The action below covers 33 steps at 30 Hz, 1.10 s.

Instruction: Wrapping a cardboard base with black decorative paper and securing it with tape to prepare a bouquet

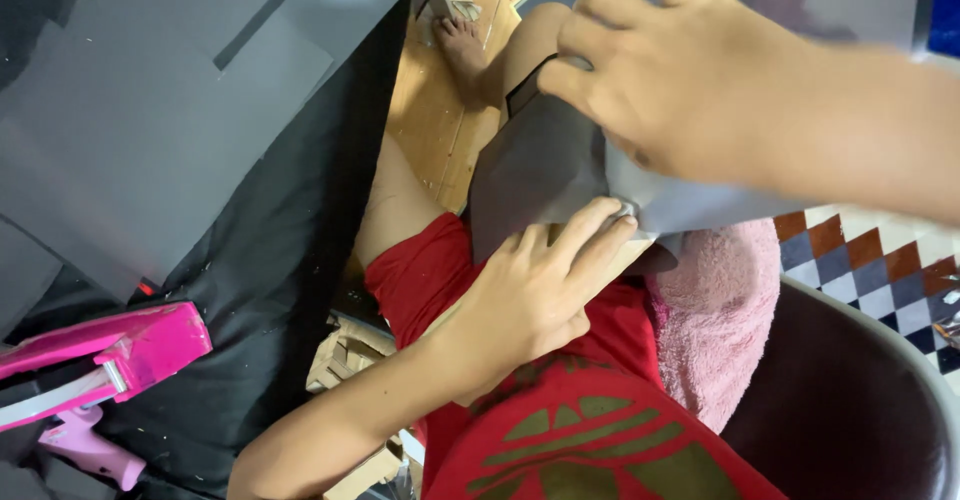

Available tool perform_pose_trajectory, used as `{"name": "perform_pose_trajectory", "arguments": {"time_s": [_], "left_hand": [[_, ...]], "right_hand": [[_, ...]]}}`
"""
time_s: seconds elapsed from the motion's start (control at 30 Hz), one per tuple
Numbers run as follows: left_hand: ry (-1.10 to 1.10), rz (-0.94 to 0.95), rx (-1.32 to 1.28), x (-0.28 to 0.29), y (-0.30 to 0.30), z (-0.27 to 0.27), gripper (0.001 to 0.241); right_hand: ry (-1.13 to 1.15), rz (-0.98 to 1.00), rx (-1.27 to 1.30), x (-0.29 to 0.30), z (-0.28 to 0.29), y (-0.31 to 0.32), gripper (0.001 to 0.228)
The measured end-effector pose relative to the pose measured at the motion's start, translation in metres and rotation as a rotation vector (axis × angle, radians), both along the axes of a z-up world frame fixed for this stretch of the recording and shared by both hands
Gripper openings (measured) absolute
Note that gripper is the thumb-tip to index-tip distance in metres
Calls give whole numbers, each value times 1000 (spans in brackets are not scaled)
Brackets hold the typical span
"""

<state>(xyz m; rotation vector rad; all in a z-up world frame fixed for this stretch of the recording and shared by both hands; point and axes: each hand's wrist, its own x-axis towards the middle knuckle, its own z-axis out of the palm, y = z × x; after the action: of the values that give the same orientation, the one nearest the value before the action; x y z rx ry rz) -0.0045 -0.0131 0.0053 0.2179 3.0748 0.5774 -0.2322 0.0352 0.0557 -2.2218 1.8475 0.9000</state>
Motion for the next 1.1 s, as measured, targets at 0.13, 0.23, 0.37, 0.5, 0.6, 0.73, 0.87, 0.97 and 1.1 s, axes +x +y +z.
{"name": "perform_pose_trajectory", "arguments": {"time_s": [0.13, 0.23, 0.37, 0.5, 0.6, 0.73, 0.87, 0.97, 1.1], "left_hand": [[-89, 136, 352, -8, -5, -3, 90], [-278, 253, 571, -25, -6, -4, 90], [-337, 306, 612, -35, -3, -5, 91], [-194, 326, 575, -32, 1, -13, 93], [-169, 320, 517, -33, 1, -16, 94], [-109, 277, 379, -33, 4, -20, 93], [-62, 264, 330, -32, 4, -20, 85], [-8, 266, 264, -30, 6, -26, 86], [9, 268, 240, -29, 9, -32, 88]], "right_hand": [[-117, -120, -471, 9, 50, 39, 39], [-711, -922, -933, 27, 28, 106, 16], [-673, -1078, -1588, 81, -28, 95, 20], [-979, -1317, -1352, 112, -76, 87, 14], [-994, -1353, -1261, 109, -87, 88, 15], [-1281, -1516, -1047, 95, -81, 85, 17], [-1152, -1466, -1050, 92, -82, 85, 24], [-1105, -1527, -1058, 92, -79, 82, 16], [-1091, -1584, -1073, 89, -89, 85, 42]]}}
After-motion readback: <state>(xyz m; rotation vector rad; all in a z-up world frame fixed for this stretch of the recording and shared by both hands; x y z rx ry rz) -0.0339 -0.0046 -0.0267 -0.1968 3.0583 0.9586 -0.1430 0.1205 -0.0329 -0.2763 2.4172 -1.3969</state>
